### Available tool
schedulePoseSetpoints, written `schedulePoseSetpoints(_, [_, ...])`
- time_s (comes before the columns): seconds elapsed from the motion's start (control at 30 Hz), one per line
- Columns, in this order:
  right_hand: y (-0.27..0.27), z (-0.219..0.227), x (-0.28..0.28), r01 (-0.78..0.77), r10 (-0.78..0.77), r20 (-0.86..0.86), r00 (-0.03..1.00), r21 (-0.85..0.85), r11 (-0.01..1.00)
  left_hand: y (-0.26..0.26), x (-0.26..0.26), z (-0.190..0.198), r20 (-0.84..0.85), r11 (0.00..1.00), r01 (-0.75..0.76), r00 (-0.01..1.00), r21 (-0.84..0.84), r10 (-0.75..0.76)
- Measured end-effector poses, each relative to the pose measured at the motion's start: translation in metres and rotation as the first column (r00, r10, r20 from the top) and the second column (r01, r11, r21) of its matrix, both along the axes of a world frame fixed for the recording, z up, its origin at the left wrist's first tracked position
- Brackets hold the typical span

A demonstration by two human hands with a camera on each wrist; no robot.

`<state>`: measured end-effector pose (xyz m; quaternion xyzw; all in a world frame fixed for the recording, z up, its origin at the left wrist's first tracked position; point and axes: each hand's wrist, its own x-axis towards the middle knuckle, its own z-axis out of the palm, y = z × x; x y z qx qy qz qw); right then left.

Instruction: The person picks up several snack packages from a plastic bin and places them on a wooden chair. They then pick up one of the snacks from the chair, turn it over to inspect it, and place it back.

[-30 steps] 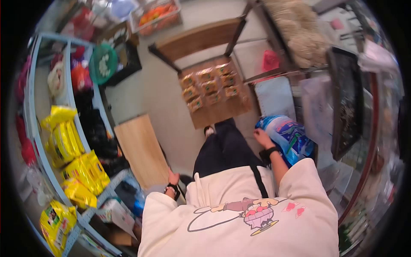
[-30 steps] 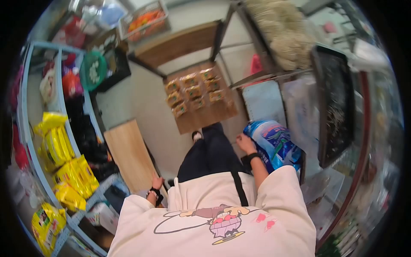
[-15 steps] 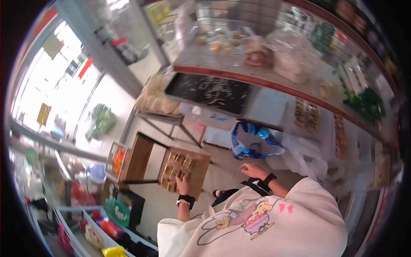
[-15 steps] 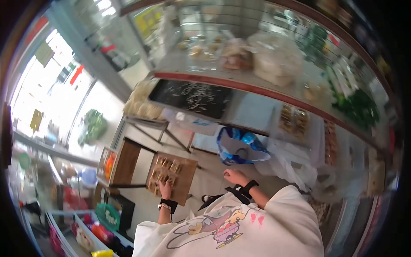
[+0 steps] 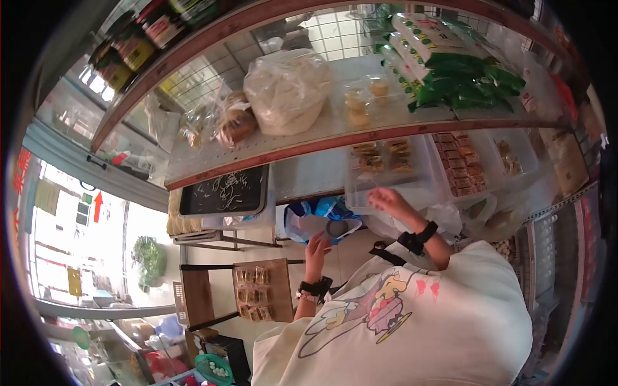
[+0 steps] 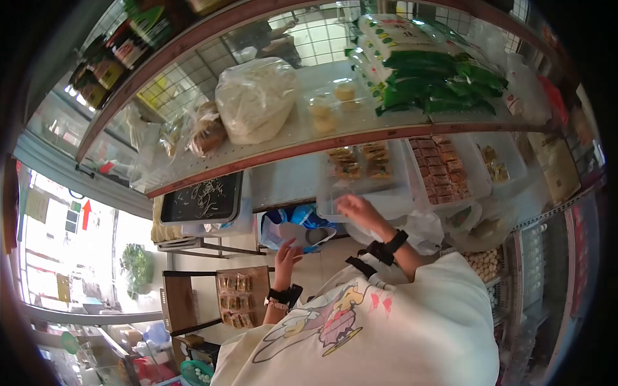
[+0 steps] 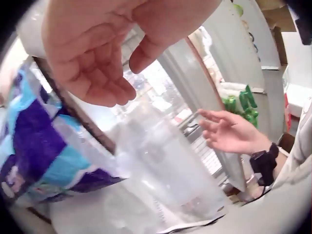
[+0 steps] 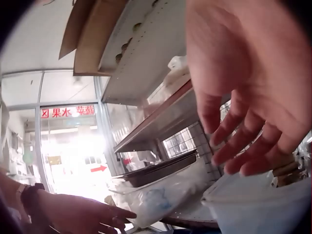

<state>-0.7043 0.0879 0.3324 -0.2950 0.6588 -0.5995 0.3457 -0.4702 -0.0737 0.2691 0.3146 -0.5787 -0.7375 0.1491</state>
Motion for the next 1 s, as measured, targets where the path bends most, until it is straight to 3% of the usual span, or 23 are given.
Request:
schedulePoseSetpoints(0.03, [0.003, 0.006, -0.018, 0.005, -0.005, 0.005, 1.0, -0.007, 1.0, 0.006, -0.017, 0.013, -0.032, 0.997, 0.014, 0.999, 0.07, -0.012])
schedulePoseSetpoints(0.1, [0.006, 0.013, -0.053, 0.156, -0.194, 0.27, 0.943, 0.156, 0.975, 0.016, -0.051, 0.041, -0.06, 0.991, 0.034, 0.998, 0.131, -0.026])
schedulePoseSetpoints(0.2, [-0.001, -0.009, -0.1, 0.14, -0.192, 0.434, 0.88, 0.15, 0.979, 0.026, -0.097, 0.067, -0.135, 0.919, 0.1, 0.989, 0.381, -0.052])
schedulePoseSetpoints(0.23, [-0.007, -0.024, -0.117, 0.14, -0.189, 0.441, 0.877, 0.143, 0.98, 0.027, -0.111, 0.065, -0.129, 0.922, 0.099, 0.99, 0.374, -0.054])
schedulePoseSetpoints(0.3, [-0.023, -0.055, -0.144, -0.001, -0.107, 0.342, 0.934, 0.302, 0.953, 0.028, -0.138, 0.059, -0.328, 0.745, 0.223, 0.945, 0.629, -0.007])
schedulePoseSetpoints(0.37, [-0.034, -0.065, -0.156, -0.033, -0.063, 0.3, 0.952, 0.304, 0.952, 0.037, -0.162, 0.067, -0.281, 0.74, 0.196, 0.96, 0.643, -0.01])
schedulePoseSetpoints(0.43, [-0.051, -0.091, -0.167, -0.038, -0.12, 0.329, 0.937, 0.436, 0.899, 0.047, -0.174, 0.063, -0.309, 0.663, 0.227, 0.951, 0.713, 0.006])
schedulePoseSetpoints(0.47, [-0.061, -0.112, -0.175, 0.021, -0.214, 0.33, 0.919, 0.503, 0.864, 0.048, -0.18, 0.052, -0.281, 0.664, 0.199, 0.96, 0.721, 0.018])
schedulePoseSetpoints(0.5, [-0.071, -0.142, -0.184, 0.013, -0.204, 0.334, 0.92, 0.495, 0.869, 0.045, -0.185, 0.036, -0.279, 0.672, 0.192, 0.96, 0.716, 0.022])
schedulePoseSetpoints(0.57, [-0.086, -0.19, -0.198, 0.104, -0.273, 0.224, 0.936, 0.564, 0.819, 0.036, -0.196, 0.01, -0.179, 0.441, 0.103, 0.975, 0.891, 0.135])
schedulePoseSetpoints(0.6, [-0.082, -0.163, -0.182, 0.187, -0.323, 0.156, 0.933, 0.558, 0.808, 0.037, -0.206, 0.021, -0.054, 0.477, -0.024, 0.988, 0.879, 0.148])
schedulePoseSetpoints(0.63, [-0.084, -0.157, -0.178, 0.178, -0.314, 0.152, 0.937, 0.565, 0.806, 0.029, -0.216, 0.001, -0.053, 0.469, -0.028, 0.986, 0.883, 0.16])
schedulePoseSetpoints(0.67, [-0.085, -0.155, -0.173, 0.205, -0.311, 0.075, 0.947, 0.605, 0.77, 0.016, -0.223, -0.037, -0.12, 0.824, 0.137, 0.989, 0.549, -0.084])
schedulePoseSetpoints(0.7, [-0.085, -0.155, -0.169, 0.234, -0.302, -0.003, 0.953, 0.639, 0.732, 0.016, -0.23, -0.038, -0.057, 0.94, 0.329, 0.944, 0.088, -0.325])
schedulePoseSetpoints(0.73, [-0.086, -0.154, -0.166, 0.247, -0.285, -0.057, 0.957, 0.676, 0.694, 0.016, -0.233, -0.037, -0.134, 0.917, 0.284, 0.957, 0.281, -0.256])
schedulePoseSetpoints(0.77, [-0.084, -0.152, -0.165, 0.238, -0.271, -0.059, 0.961, 0.679, 0.695, 0.016, -0.244, -0.036, -0.137, 0.919, 0.272, 0.961, 0.285, -0.242])
schedulePoseSetpoints(0.8, [-0.084, -0.157, -0.166, 0.282, -0.29, -0.097, 0.952, 0.647, 0.709, 0.013, -0.257, -0.031, 0.017, 0.844, 0.006, 1.0, 0.537, -0.018])
schedulePoseSetpoints(0.83, [-0.085, -0.16, -0.166, 0.326, -0.315, -0.13, 0.94, 0.61, 0.722, 0.01, -0.266, -0.025, 0.22, 0.659, -0.267, 0.963, 0.703, 0.155])
schedulePoseSetpoints(0.87, [-0.09, -0.164, -0.164, 0.455, -0.44, -0.173, 0.881, 0.56, 0.692, 0.011, -0.267, -0.02, 0.221, 0.662, -0.27, 0.962, 0.699, 0.159])
schedulePoseSetpoints(0.9, [-0.094, -0.177, -0.169, 0.449, -0.438, -0.166, 0.884, 0.562, 0.695, 0.014, -0.266, -0.012, 0.222, 0.644, -0.284, 0.959, 0.71, 0.177])
schedulePoseSetpoints(0.97, [-0.097, -0.201, -0.174, 0.372, -0.368, -0.081, 0.926, 0.355, 0.857, 0.019, -0.257, -0.013, 0.241, 0.617, -0.314, 0.949, 0.722, 0.202])
schedulePoseSetpoints(1.0, [-0.099, -0.207, -0.174, 0.363, -0.361, -0.074, 0.929, 0.365, 0.858, 0.019, -0.254, -0.017, 0.219, 0.585, -0.303, 0.952, 0.752, 0.212])
